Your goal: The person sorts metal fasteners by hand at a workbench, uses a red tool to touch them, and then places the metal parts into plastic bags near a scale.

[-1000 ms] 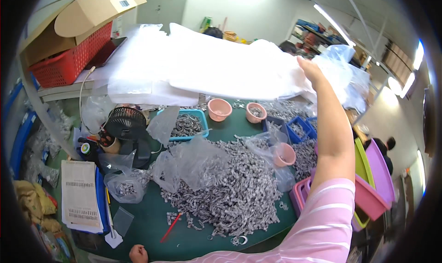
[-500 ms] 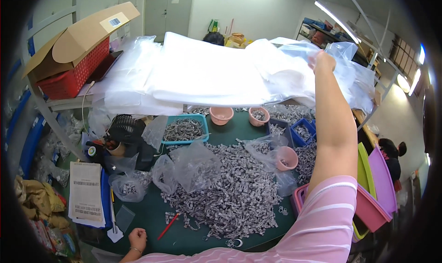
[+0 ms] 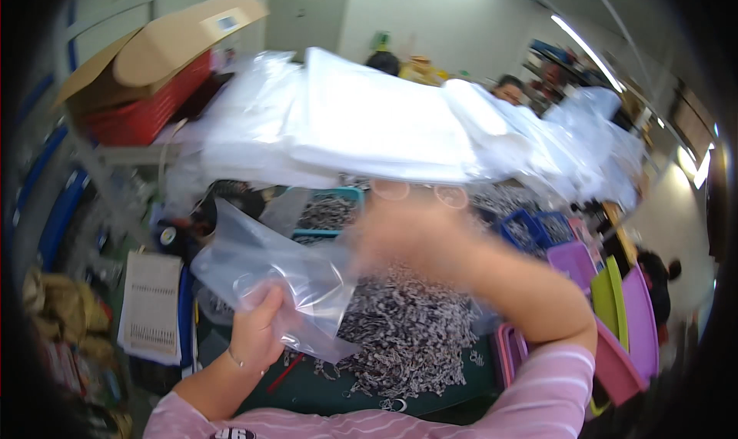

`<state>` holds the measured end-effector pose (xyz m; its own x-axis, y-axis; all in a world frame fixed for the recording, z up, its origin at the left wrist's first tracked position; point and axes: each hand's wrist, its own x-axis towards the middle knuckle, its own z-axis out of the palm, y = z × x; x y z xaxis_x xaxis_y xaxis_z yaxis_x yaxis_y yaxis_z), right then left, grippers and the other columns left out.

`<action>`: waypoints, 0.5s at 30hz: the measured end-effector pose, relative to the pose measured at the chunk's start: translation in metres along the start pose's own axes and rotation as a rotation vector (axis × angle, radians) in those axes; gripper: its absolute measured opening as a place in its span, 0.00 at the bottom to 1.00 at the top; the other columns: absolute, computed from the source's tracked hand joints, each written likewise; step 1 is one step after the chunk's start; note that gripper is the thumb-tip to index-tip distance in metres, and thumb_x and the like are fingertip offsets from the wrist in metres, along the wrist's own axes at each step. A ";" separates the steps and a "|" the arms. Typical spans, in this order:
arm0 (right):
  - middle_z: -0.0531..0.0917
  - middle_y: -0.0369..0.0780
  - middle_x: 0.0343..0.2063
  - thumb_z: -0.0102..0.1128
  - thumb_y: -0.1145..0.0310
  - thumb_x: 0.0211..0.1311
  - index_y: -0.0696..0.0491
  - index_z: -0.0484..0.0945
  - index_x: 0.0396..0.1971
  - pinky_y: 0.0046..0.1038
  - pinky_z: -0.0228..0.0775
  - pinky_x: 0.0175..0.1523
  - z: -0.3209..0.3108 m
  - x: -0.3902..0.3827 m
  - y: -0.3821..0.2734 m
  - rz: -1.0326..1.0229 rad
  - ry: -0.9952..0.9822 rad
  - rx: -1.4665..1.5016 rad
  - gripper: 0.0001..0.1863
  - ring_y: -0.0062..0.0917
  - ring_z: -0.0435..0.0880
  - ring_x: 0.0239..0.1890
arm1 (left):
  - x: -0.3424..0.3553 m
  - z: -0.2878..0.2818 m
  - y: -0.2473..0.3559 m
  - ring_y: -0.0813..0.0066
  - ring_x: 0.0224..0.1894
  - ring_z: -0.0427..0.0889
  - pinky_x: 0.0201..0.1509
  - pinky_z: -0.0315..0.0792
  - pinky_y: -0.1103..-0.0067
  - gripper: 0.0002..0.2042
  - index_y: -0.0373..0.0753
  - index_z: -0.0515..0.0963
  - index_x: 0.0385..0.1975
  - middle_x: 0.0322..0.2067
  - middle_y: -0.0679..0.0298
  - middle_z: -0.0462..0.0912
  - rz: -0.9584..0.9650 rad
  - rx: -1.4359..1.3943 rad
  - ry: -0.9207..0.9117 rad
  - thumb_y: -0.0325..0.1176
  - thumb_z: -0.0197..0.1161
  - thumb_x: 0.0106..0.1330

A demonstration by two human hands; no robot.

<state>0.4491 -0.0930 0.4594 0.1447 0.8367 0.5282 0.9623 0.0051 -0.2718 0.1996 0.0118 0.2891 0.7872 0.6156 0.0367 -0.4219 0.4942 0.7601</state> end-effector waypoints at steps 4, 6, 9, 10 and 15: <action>0.78 0.50 0.23 0.56 0.63 0.50 0.62 0.75 0.22 0.33 0.67 0.33 -0.095 -0.011 0.135 0.184 0.458 -0.614 0.15 0.38 0.78 0.26 | -0.027 -0.031 -0.008 0.83 0.21 0.72 0.23 0.64 0.85 0.05 0.36 0.76 0.28 0.19 0.69 0.74 -0.114 0.442 0.228 0.31 0.57 0.58; 0.76 0.50 0.14 0.57 0.56 0.46 0.63 0.75 0.12 0.37 0.66 0.29 -0.108 -0.035 0.194 0.536 0.335 -0.604 0.21 0.38 0.78 0.21 | -0.045 -0.054 -0.018 0.81 0.22 0.73 0.25 0.66 0.84 0.07 0.33 0.76 0.24 0.19 0.68 0.75 0.117 0.810 0.190 0.31 0.60 0.56; 0.77 0.51 0.18 0.56 0.59 0.48 0.62 0.77 0.16 0.37 0.67 0.31 -0.105 -0.041 0.227 0.464 0.314 -0.753 0.18 0.41 0.78 0.23 | -0.081 -0.087 -0.021 0.83 0.21 0.73 0.24 0.68 0.85 0.11 0.36 0.73 0.39 0.21 0.67 0.76 0.193 1.028 0.255 0.34 0.54 0.61; 0.78 0.51 0.20 0.56 0.59 0.48 0.61 0.77 0.18 0.37 0.67 0.33 -0.115 -0.040 0.242 0.576 0.349 -0.641 0.17 0.41 0.78 0.25 | -0.093 -0.090 -0.024 0.84 0.20 0.73 0.24 0.67 0.85 0.13 0.36 0.70 0.44 0.21 0.67 0.76 0.077 0.874 0.399 0.35 0.52 0.63; 0.80 0.48 0.29 0.54 0.60 0.51 0.58 0.76 0.31 0.36 0.70 0.37 -0.221 0.004 0.253 0.835 0.667 -1.163 0.16 0.38 0.80 0.32 | -0.147 -0.082 -0.021 0.74 0.28 0.76 0.35 0.70 0.81 0.08 0.37 0.76 0.35 0.27 0.62 0.78 0.253 1.004 0.618 0.31 0.53 0.60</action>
<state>0.7439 -0.2096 0.5710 0.4725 0.0057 0.8813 0.1611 -0.9837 -0.0800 0.0560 -0.0388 0.2141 0.2686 0.9516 0.1494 0.2206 -0.2118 0.9521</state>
